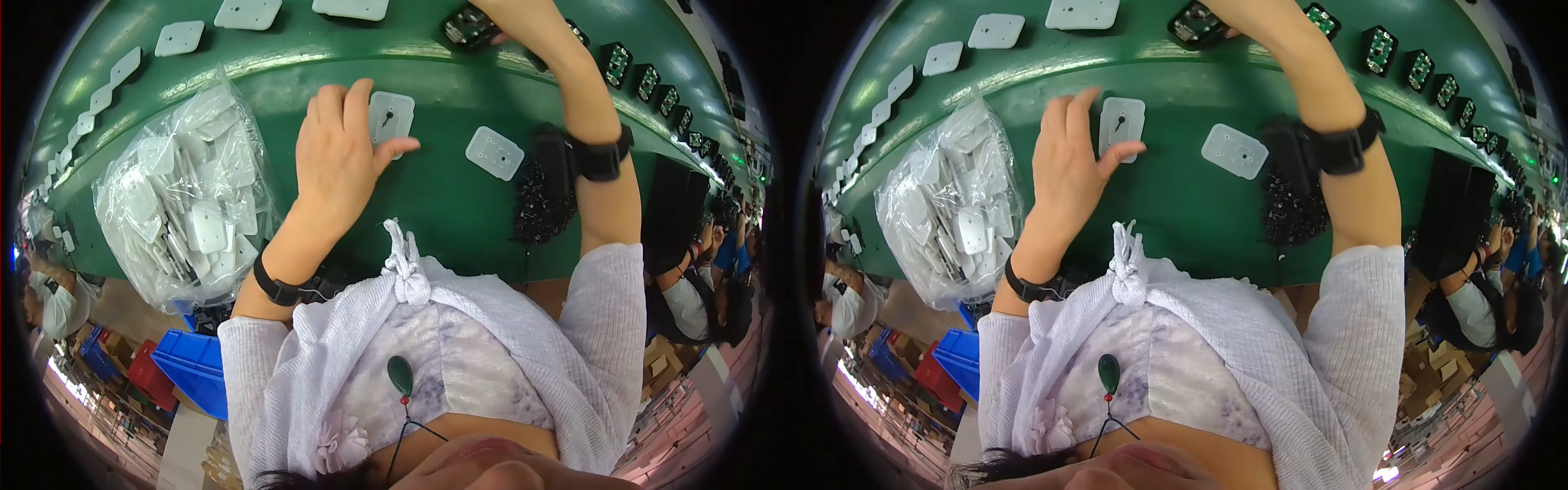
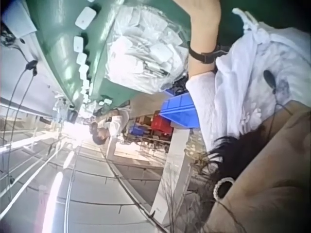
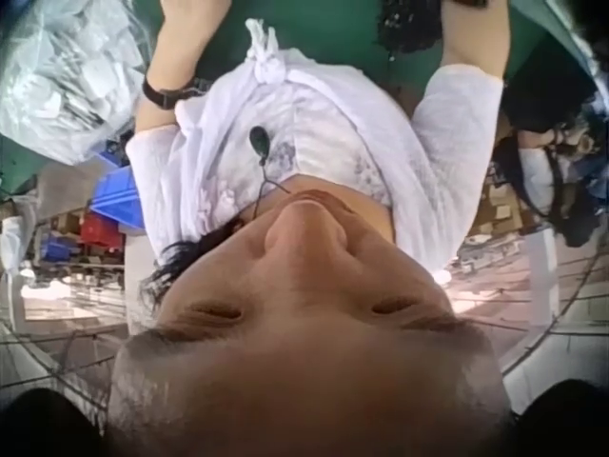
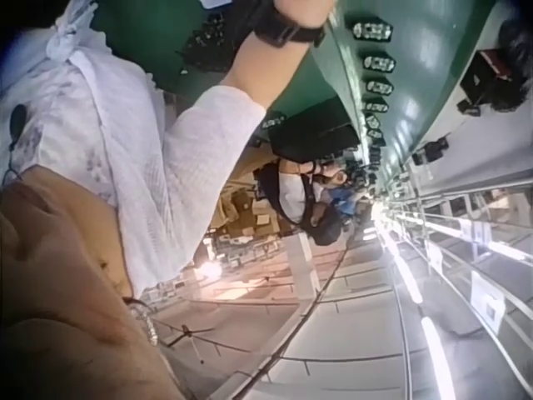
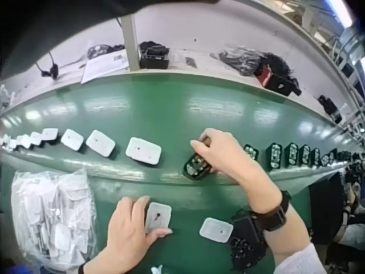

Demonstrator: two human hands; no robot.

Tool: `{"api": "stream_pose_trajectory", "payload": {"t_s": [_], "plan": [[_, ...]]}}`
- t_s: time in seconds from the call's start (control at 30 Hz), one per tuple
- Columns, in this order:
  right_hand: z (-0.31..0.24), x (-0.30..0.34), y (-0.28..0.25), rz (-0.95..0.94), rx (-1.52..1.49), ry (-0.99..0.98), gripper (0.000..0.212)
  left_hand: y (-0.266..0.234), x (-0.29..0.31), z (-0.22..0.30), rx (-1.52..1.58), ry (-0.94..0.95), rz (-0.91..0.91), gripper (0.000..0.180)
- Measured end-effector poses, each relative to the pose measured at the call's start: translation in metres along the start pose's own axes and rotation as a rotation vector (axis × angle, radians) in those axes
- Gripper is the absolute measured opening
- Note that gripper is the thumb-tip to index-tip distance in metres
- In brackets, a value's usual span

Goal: The person assembles electronic devices by picking up a white plastic base, inserting a small black component, and pressing a black housing onto the base before placing it on a green surface.

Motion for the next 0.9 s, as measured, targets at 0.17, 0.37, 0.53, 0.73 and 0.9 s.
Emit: {"api": "stream_pose_trajectory", "payload": {"t_s": [0.17,0.37,0.53,0.73,0.9], "plan": [[0.039,0.021,0.019,0.082,-0.199,-0.437,0.033,0.006,0.019,0.004,0.056,0.017,-0.024,0.050],[0.051,0.066,0.026,0.112,-0.071,-0.589,0.037,0.010,0.009,0.008,0.094,0.185,0.055,0.049],[0.019,0.107,0.041,0.178,-0.154,-0.810,0.033,0.000,0.019,-0.006,0.359,0.097,0.200,0.052],[0.002,0.115,0.076,0.117,-0.065,-0.915,0.035,-0.002,0.024,-0.010,0.445,0.053,0.228,0.050],[0.004,0.119,0.085,0.194,-0.008,-0.928,0.037,0.002,0.025,-0.005,0.229,0.157,0.114,0.051]]}}
Point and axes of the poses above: each hand's wrist, its own x-axis away from the middle knuckle, its own y-axis out of the palm, z = x × y, the point moved 9 cm from there along -x, towards the middle knuckle, and after that the axes turned 14 degrees about y, right-handed, at the moved point
